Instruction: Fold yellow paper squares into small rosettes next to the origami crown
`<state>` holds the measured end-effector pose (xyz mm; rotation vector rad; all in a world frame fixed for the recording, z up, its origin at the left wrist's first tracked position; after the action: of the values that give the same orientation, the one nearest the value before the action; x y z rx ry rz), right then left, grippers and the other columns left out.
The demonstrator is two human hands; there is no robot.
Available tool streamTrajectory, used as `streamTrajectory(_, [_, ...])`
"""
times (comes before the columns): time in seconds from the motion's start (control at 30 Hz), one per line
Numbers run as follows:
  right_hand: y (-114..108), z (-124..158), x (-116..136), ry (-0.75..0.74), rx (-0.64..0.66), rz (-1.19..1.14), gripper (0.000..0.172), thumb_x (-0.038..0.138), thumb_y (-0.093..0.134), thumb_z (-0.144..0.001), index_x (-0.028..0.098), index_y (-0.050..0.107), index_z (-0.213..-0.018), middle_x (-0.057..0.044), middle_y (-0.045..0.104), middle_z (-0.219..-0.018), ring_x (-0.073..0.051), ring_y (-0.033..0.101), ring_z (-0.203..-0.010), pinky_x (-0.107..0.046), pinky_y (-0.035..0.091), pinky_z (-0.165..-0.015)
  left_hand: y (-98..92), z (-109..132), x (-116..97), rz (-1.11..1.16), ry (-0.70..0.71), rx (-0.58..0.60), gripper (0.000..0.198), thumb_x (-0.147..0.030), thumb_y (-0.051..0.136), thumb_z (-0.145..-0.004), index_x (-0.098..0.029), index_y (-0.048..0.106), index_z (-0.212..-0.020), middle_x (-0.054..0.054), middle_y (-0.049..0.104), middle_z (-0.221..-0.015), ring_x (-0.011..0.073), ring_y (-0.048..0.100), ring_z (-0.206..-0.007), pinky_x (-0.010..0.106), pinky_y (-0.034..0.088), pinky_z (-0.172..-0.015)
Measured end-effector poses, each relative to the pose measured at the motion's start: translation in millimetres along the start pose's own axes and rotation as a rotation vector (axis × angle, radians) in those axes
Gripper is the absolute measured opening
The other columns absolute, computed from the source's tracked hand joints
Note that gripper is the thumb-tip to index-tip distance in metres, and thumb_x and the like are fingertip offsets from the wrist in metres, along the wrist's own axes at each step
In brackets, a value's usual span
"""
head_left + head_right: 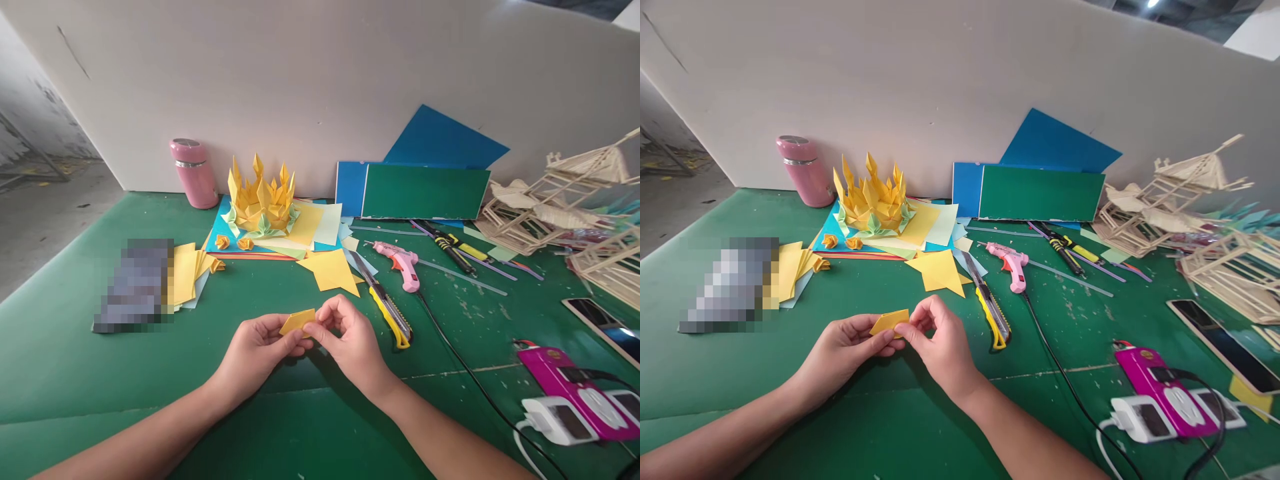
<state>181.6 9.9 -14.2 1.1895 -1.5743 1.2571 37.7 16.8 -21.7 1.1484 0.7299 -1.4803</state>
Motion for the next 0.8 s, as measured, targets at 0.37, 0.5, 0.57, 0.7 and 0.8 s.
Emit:
streamTrajectory(0.37, [3,1,9,-0.102,0.068,0.015,0.009,0.023,0.056,-0.083,0.02,0.06,-0.075,-0.002,0.065,-0.073,-0.015,0.06,-0.067,-0.026,0.051,-0.063,-0.7,0,-1,0.071,-0.041,0.02,0.035,-0.04,0.083,-0.055,-0.015,0.074,-0.079,0.003,0.076,-0.067,0.014,0.07,-0.066,0.019,0.055,-0.063])
streamTrajectory(0.5, [3,1,11,-0.144,0.087,0.013,0.005,0.021,0.057,-0.082,0.019,0.062,-0.082,-0.003,0.064,-0.078,-0.015,0.06,-0.069,-0.027,0.053,-0.065,-3.2,-1,0,0.098,-0.032,0.001,0.037,-0.041,0.082,-0.055,-0.015,0.073,-0.079,0.002,0.076,-0.066,0.0121,0.069,-0.063,0.018,0.054,-0.061])
streamTrajectory(0.57, [4,2,11,-0.14,0.1,0.017,0.005,0.02,0.057,-0.081,0.019,0.062,-0.082,-0.003,0.063,-0.077,-0.015,0.059,-0.068,-0.027,0.052,-0.064,-3.6,-2,0,0.094,-0.027,0.008,0.036,-0.041,0.082,-0.056,-0.015,0.073,-0.079,0.002,0.076,-0.067,0.0114,0.069,-0.063,0.017,0.054,-0.062])
streamTrajectory(0.7, [6,2,10,-0.091,0.136,-0.005,0.007,0.021,0.054,-0.083,0.02,0.061,-0.08,-0.004,0.061,-0.078,-0.016,0.058,-0.07,-0.029,0.051,-0.066,-3.3,-2,2,0.092,-0.024,0.015,0.035,-0.04,0.082,-0.056,-0.015,0.073,-0.079,0.001,0.075,-0.067,0.0112,0.068,-0.063,0.017,0.054,-0.062])
streamTrajectory(0.8, [6,2,9,-0.04,0.168,-0.062,0.006,0.023,0.054,-0.082,0.02,0.059,-0.086,-0.003,0.059,-0.079,-0.015,0.056,-0.071,-0.029,0.049,-0.067,-2.8,-2,1,0.076,-0.011,0.01,0.036,-0.04,0.082,-0.057,-0.015,0.072,-0.079,0.001,0.075,-0.066,0.0112,0.068,-0.062,0.018,0.054,-0.061])
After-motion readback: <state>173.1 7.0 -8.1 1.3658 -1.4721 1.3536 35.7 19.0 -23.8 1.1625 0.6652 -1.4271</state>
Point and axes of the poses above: each hand's wrist, its own z-axis away from the middle knuckle, its own y-axis out of the palm, x = y × z, the point moved 5 cm from there along -z, towards the middle knuckle
